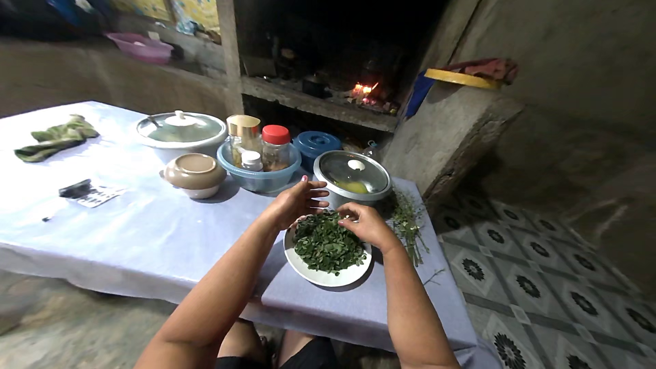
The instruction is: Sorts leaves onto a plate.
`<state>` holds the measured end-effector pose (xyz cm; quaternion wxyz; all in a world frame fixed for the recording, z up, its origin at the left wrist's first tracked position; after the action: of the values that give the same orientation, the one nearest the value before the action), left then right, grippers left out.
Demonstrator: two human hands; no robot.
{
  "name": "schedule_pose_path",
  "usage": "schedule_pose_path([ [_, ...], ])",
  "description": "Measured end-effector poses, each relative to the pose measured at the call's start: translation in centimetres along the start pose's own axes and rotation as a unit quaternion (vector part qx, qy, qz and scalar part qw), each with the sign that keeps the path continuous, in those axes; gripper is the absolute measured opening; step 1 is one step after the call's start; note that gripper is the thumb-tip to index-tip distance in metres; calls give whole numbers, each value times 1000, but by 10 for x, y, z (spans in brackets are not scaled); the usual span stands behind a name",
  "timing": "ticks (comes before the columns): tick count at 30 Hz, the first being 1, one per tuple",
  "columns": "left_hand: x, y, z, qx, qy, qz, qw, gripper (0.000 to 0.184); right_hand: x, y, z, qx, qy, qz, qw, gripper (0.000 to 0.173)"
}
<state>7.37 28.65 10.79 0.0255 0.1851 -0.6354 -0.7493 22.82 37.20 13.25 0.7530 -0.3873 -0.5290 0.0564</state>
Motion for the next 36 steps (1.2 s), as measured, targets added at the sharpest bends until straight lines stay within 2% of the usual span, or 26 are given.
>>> schedule_pose_path([
  [3, 2, 2, -1, -3, 10, 0, 1000, 65, 10, 1, -3, -3, 11, -33, 999, 20],
  [7, 4, 5, -2, -2, 22, 9, 1000, 64, 20, 1, -7, 2, 29, -66, 997, 15],
  [11, 4, 6, -3, -3, 20, 27, 999, 56, 17, -8, -10, 37, 12, -114, 993, 17],
  [14, 4, 3, -2, -2, 18, 31, 999, 51, 8, -21, -13, 93, -6, -126, 988, 27],
  [16, 4, 4, -2, -5, 17, 41, 999, 50, 2, -27, -15, 97, -35, -131, 986, 31],
  [19, 2, 7, -3, -13, 15, 56, 998, 48, 1, -25, -15, 93, -30, -130, 987, 24],
  [21, 3, 6, -3, -18, 13, 62, 998, 46, 3, -15, -15, 64, -48, -137, 987, 18],
  [25, 5, 3, -1, -18, 13, 82, 996, 41, 1, 4, -21, -20, -140, -208, 968, 27],
  [31, 3, 2, 1, -17, 5, 100, 995, 38, -5, 10, -27, -85, -184, -281, 938, 50],
  [33, 2, 2, 1, -19, 3, 105, 994, 37, -9, 8, -29, -102, -197, -313, 923, 50],
  [36, 1, 3, -1, -16, 1, 118, 993, 36, -14, 8, -28, -114, -202, -349, 908, 37],
])
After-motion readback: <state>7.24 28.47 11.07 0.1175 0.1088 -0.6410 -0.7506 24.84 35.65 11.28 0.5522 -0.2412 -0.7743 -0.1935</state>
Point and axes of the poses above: each hand's wrist, its own z-axis towards the middle knuckle, its own x-axis out of the back of the hand, y = z × x, the point moved 8 cm from there along z, towards the middle knuckle, and after that the axes turned 4 degrees about y, right-handed, at the moved point
